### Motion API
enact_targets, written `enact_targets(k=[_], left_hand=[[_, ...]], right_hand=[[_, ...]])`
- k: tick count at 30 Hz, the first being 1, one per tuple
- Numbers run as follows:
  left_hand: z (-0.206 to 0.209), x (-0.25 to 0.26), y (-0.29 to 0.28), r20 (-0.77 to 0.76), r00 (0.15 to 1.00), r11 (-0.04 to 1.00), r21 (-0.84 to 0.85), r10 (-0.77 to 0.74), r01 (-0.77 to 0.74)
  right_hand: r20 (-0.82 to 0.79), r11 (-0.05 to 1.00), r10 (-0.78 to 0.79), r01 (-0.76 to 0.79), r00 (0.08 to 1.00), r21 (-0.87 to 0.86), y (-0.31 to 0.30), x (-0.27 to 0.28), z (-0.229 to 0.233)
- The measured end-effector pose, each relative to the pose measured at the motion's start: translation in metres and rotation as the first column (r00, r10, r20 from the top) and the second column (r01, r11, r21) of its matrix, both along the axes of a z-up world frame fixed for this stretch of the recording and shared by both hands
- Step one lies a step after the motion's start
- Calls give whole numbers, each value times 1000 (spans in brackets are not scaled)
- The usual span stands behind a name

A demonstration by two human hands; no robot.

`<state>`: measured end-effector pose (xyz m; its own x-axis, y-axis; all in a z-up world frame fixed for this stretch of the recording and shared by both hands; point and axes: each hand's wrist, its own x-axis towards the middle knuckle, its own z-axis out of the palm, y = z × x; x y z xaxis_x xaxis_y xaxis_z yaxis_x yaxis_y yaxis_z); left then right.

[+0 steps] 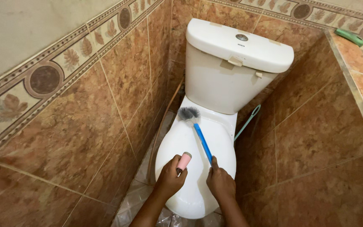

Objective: The person scrubs the closed toilet seat with a blue toilet brush while simultaneously spraying water from a handheld bidet sprayer. The person repeatedly rinses and scrubs the seat surface throughout the clip.

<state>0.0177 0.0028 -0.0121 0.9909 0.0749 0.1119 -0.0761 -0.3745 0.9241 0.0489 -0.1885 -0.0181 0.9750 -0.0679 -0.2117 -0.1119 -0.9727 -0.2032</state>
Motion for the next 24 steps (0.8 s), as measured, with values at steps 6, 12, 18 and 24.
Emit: enact_targets(k=[6, 12, 18, 24], left_hand=[[-5, 2, -3, 22, 1000, 1000, 16, -9, 9], [-5, 2, -4, -6, 1000, 1000, 23, -14, 14], [-4, 0, -7, -34, 999, 999, 33, -31, 32], [0, -1, -9, -82, 995, 994, 89, -51, 59]], right_hand=[[-33, 976, -180, 183, 983, 116, -27, 4, -10], [-49, 947, -266, 270, 963, 171, -56, -8, -34], [71, 883, -352, 307, 933, 354, -100, -26, -90], [-9, 715, -438, 355, 899, 602, -125, -40, -140]])
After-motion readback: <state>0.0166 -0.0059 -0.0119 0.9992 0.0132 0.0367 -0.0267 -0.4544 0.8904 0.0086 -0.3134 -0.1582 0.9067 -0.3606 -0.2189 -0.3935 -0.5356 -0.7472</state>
